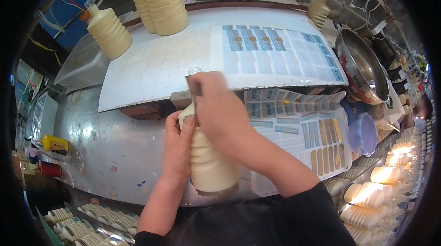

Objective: The person applies adhesive labels to cream-colored plastic bottles. They pick up a bottle, peel a label from a sheet, and press it onto the bottle's body, repeating this process for several bottles.

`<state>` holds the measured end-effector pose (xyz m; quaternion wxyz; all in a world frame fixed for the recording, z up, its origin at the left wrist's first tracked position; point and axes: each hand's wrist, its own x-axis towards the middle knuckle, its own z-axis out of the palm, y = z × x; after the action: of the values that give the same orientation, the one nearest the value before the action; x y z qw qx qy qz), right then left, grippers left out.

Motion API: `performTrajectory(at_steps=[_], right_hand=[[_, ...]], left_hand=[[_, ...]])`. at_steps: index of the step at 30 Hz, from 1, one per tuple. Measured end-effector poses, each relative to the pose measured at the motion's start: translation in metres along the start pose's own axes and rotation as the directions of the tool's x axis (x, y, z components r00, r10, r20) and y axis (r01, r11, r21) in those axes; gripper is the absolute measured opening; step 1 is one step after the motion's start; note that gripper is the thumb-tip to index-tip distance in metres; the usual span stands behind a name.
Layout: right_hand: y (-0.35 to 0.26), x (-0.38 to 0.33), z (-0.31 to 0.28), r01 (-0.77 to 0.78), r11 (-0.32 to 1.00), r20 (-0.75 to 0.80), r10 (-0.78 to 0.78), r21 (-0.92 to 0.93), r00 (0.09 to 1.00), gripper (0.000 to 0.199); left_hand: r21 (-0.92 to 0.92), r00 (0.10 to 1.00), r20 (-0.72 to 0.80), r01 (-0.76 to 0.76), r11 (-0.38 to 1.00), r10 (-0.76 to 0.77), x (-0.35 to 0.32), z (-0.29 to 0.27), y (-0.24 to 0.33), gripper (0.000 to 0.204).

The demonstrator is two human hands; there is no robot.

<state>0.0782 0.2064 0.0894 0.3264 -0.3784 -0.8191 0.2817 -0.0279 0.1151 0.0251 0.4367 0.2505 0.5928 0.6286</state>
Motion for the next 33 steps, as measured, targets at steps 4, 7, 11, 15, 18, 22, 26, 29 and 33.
performTrajectory(at_steps=[4,7,11,15,18,22,26,29,33], right_hand=[[0.043,-0.005,-0.014,0.037,0.997,-0.1,-0.031,0.06,0.995,0.035],[0.047,-0.008,-0.02,0.096,0.986,-0.134,-0.078,0.133,0.988,0.037],[0.012,-0.002,-0.014,0.142,0.961,-0.038,-0.137,0.239,0.99,0.037],[0.017,0.001,-0.011,-0.002,0.982,0.102,-0.018,0.188,0.995,0.035],[0.046,-0.01,-0.017,-0.016,0.975,0.032,0.009,0.222,0.999,0.037],[0.067,-0.015,-0.018,0.015,0.971,-0.022,-0.01,0.238,1.0,0.04],[0.054,-0.005,-0.028,0.036,0.939,-0.035,-0.026,0.343,0.999,0.04],[0.046,-0.004,-0.027,0.106,0.923,-0.013,-0.109,0.371,0.994,0.04],[0.071,-0.01,-0.016,-0.021,0.961,-0.033,0.031,0.275,0.999,0.039]], left_hand=[[0.0,1.0,0.024,0.013,1.0,-0.013,0.002,-0.002,-0.002,0.045],[0.005,1.0,0.029,-0.009,1.0,0.008,0.006,-0.008,-0.009,0.045],[0.311,0.974,-0.096,-0.167,0.936,0.206,-0.016,0.005,0.009,0.055],[0.831,0.91,0.273,-0.387,0.4,0.313,-0.049,0.005,0.015,0.084],[0.733,0.943,0.211,-0.326,0.596,0.257,-0.049,0.008,0.009,0.096],[0.675,0.946,0.207,-0.323,0.663,0.25,-0.045,0.004,0.003,0.105],[0.605,0.958,0.169,-0.287,0.743,0.232,-0.043,0.003,0.002,0.107],[0.53,0.965,0.166,-0.262,0.807,0.204,-0.04,0.001,-0.007,0.111],[0.504,0.959,0.169,-0.282,0.817,0.227,-0.038,-0.005,-0.017,0.112]])
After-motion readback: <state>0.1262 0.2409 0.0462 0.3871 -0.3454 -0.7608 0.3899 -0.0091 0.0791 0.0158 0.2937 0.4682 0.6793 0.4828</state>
